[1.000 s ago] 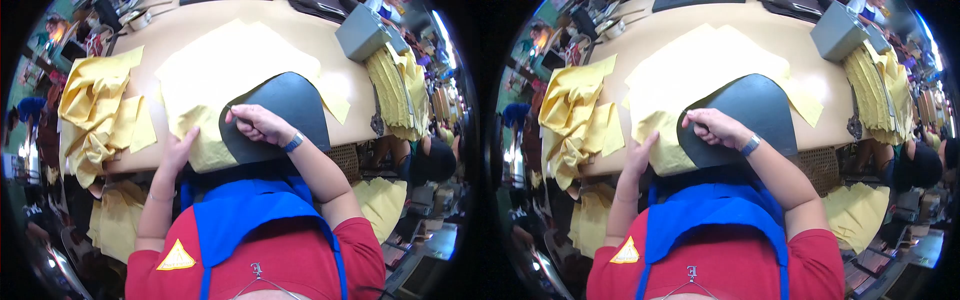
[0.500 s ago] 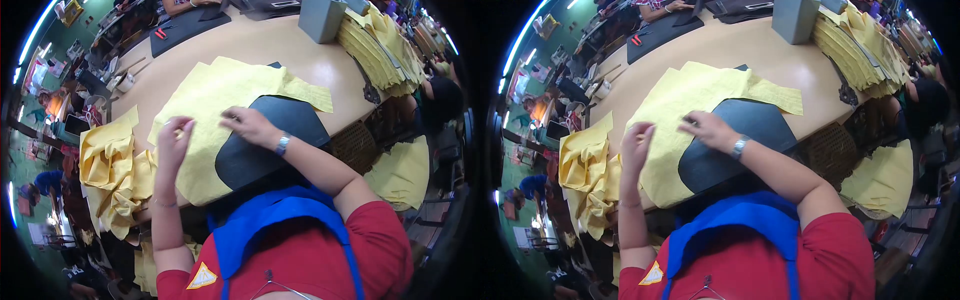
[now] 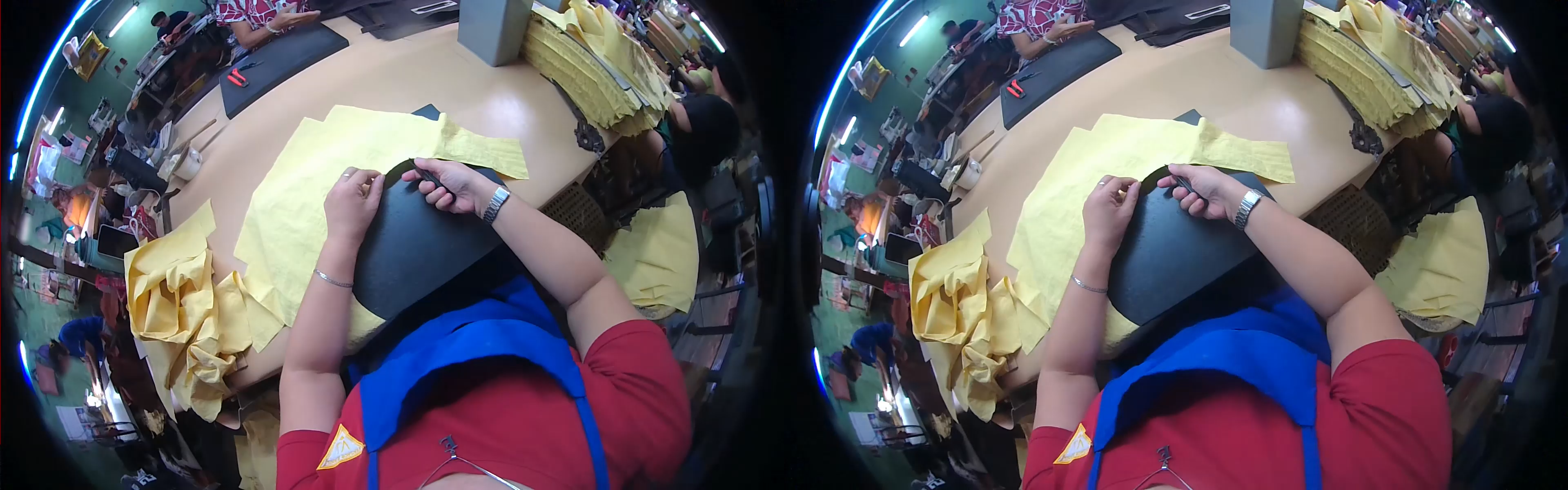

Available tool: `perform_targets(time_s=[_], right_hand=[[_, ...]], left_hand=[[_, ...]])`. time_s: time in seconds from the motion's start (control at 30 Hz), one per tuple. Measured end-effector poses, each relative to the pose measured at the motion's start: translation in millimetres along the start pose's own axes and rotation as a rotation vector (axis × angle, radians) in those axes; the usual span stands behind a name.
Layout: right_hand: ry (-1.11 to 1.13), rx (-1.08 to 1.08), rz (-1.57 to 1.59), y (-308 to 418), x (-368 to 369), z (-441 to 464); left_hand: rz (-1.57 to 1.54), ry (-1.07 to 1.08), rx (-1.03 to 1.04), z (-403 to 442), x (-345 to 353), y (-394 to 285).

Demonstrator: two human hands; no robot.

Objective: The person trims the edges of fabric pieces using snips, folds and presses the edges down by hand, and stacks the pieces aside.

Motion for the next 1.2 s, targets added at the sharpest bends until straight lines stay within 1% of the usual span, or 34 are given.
perform_targets(time_s=[0.37, 0.47, 0.57, 0.77, 0.87, 1.1, 1.2], right_hand=[[-0.027, -0.073, -0.029, 5.8, 0.9, 8.0], [-0.071, -0.043, 0.012, 3.9, 2.4, 1.5], [-0.035, -0.024, 0.013, 4.6, 6.4, 6.3], [-0.043, -0.082, -0.049, 4.3, -2.0, 6.7], [-0.042, -0.041, -0.027, 3.0, 2.7, 5.4], [-0.050, -0.080, -0.094, 3.2, 1.0, 4.6], [-0.066, -0.033, -0.084, 3.6, 7.8, 6.4]], left_hand=[[-0.002, -0.018, 0.031, -0.7, 0.1, -1.1], [0.000, -0.030, 0.027, 0.0, -1.6, -0.5], [0.002, -0.030, 0.029, -0.6, -0.9, 0.0], [-0.022, -0.026, 0.019, -0.3, -1.2, 1.0], [-0.022, -0.025, 0.008, -0.5, -1.3, 1.1], [-0.045, -0.041, 0.036, -0.9, -1.2, 1.7], [-0.021, -0.035, 0.031, -0.6, -1.4, -0.6]])
Point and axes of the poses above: each hand's wrist, its own z-axis towards the middle knuckle, its own x-axis out of the palm, y = z × x, the point moved 8 cm from there along z, towards the middle knuckle, and after that the axes turned 6 degrees about y, right-handed, at the moved point
